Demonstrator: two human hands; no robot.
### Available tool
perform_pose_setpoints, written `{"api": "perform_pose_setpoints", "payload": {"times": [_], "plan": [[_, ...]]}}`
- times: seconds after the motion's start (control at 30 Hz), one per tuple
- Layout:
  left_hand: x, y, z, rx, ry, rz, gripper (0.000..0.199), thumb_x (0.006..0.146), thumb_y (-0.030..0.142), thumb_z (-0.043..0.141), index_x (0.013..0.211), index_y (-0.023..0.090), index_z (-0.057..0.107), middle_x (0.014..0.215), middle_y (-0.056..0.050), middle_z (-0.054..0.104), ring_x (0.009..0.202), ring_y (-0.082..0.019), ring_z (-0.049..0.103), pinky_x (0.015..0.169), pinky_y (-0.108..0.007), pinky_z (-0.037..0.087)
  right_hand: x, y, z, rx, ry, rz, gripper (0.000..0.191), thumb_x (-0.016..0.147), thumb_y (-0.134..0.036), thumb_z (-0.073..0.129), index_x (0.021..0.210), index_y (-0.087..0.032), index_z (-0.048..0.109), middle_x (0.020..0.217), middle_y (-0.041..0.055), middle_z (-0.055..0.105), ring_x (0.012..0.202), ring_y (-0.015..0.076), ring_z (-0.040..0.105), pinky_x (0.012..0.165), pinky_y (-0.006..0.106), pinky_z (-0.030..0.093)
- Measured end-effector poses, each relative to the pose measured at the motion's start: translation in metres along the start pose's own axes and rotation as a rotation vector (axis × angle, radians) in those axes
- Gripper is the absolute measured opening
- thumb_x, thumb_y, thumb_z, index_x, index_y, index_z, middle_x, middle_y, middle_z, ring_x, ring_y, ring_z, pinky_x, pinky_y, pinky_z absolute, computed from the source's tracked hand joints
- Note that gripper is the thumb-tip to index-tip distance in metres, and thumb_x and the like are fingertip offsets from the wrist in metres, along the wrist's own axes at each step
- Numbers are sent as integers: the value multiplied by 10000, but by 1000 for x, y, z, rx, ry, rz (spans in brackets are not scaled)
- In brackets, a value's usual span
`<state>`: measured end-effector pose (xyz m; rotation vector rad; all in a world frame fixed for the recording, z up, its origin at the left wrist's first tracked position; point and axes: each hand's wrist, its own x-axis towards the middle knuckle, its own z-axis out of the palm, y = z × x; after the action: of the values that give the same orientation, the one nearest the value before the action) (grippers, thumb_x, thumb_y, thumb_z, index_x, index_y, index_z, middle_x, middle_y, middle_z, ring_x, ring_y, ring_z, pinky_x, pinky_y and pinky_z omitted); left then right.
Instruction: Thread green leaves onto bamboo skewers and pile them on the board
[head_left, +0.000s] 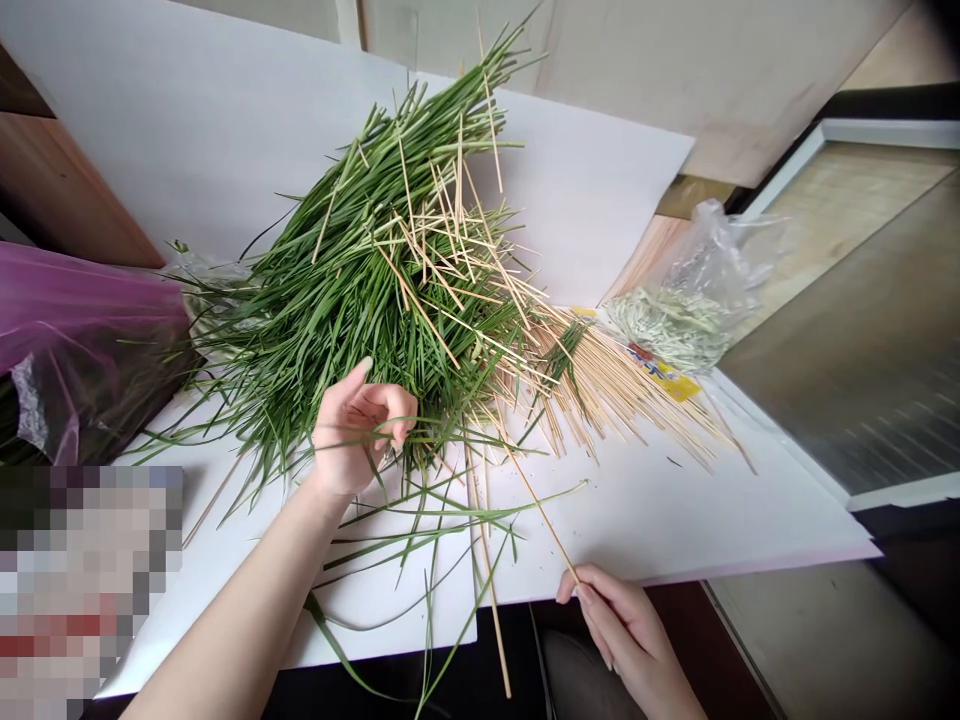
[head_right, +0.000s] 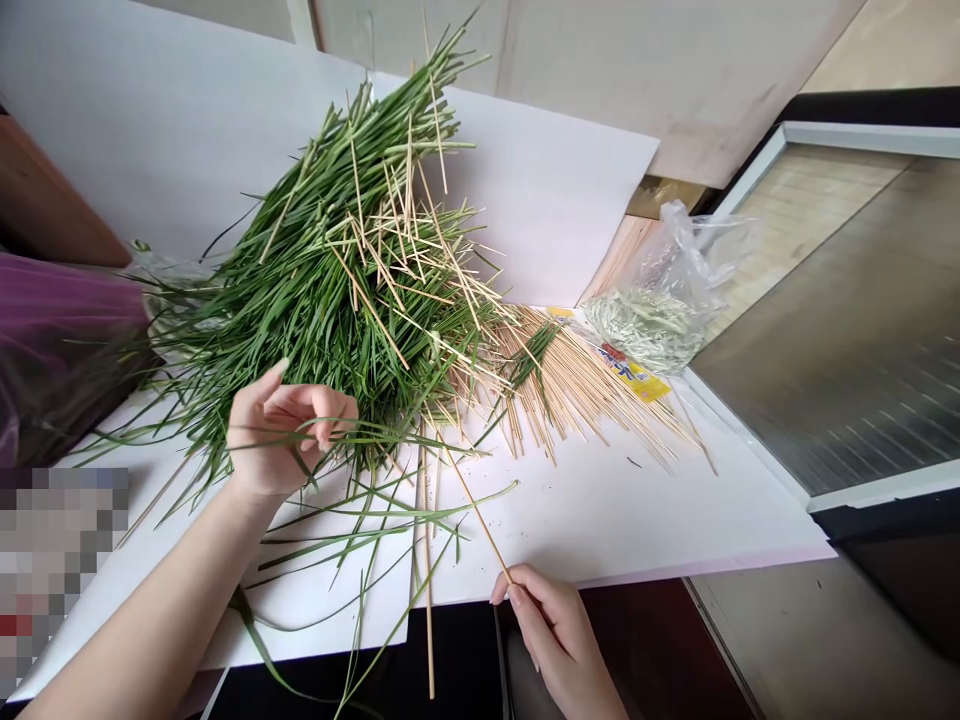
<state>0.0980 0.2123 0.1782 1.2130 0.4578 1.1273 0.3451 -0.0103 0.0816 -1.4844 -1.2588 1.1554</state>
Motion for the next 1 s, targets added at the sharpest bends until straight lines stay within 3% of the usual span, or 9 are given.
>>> {"api": "perform_pose_setpoints", "payload": {"times": [0.13, 0.27, 0.33, 0.43, 0.6, 0.8, 1.0], "plan": [[5, 2, -2, -55, 147, 151, 587, 942, 459, 445, 421, 201, 520, 366, 7, 245, 431, -130, 335, 495, -306, 231, 0, 2, -1, -3, -17, -22, 433, 1074, -528, 427, 870, -198, 620, 534, -86, 267, 465, 124, 233, 488, 273, 198], [7, 5, -5, -99, 206, 164, 453, 917, 405, 476, 539, 179, 582, 450, -2, 401, 472, -125, 399, 504, -292, 286, 0, 1, -1, -19, -9, -33, 430, 1076, -517, 428, 857, -198, 616, 534, -87, 270, 459, 120, 241, 485, 274, 202], [6, 4, -5, -54, 170, 135, 348, 903, 420, 534, 680, 173, 638, 562, -9, 526, 535, -132, 465, 525, -283, 344, 0, 0, -1, -25, -1, -36, 432, 1075, -520, 430, 857, -197, 618, 536, -86, 267, 461, 120, 244, 487, 275, 204], [2, -6, 3, 191, 30, 49, 222, 886, 397, 650, 896, 176, 656, 764, -15, 633, 652, -136, 545, 585, -270, 411, 0, 0, -1, -23, 0, -35, 434, 1072, -526, 431, 869, -195, 626, 533, -85, 272, 461, 122, 250, 488, 276, 211], [-7, -32, 25, 490, -234, -69, 271, 893, 386, 700, 1059, 175, 663, 988, -54, 696, 855, -160, 607, 772, -292, 455, 0, -2, 0, -40, 7, -42, 440, 1071, -530, 426, 863, -198, 627, 522, -83, 276, 458, 124, 249, 493, 278, 215], [-9, -46, 29, 373, -196, -130, 279, 824, 345, 774, 997, 144, 689, 757, -9, 672, 697, -132, 590, 705, -270, 454, 0, 0, 0, -59, 11, -42, 443, 1069, -532, 421, 867, -199, 632, 523, -81, 275, 452, 126, 254, 490, 279, 221], [-8, -45, 26, 278, -211, -183, 347, 780, 282, 797, 1078, 130, 701, 767, -1, 651, 656, -108, 552, 679, -262, 460, 0, 1, 1, -70, 27, -58, 445, 1070, -523, 426, 860, -194, 641, 519, -83, 272, 448, 121, 260, 487, 275, 230]]}}
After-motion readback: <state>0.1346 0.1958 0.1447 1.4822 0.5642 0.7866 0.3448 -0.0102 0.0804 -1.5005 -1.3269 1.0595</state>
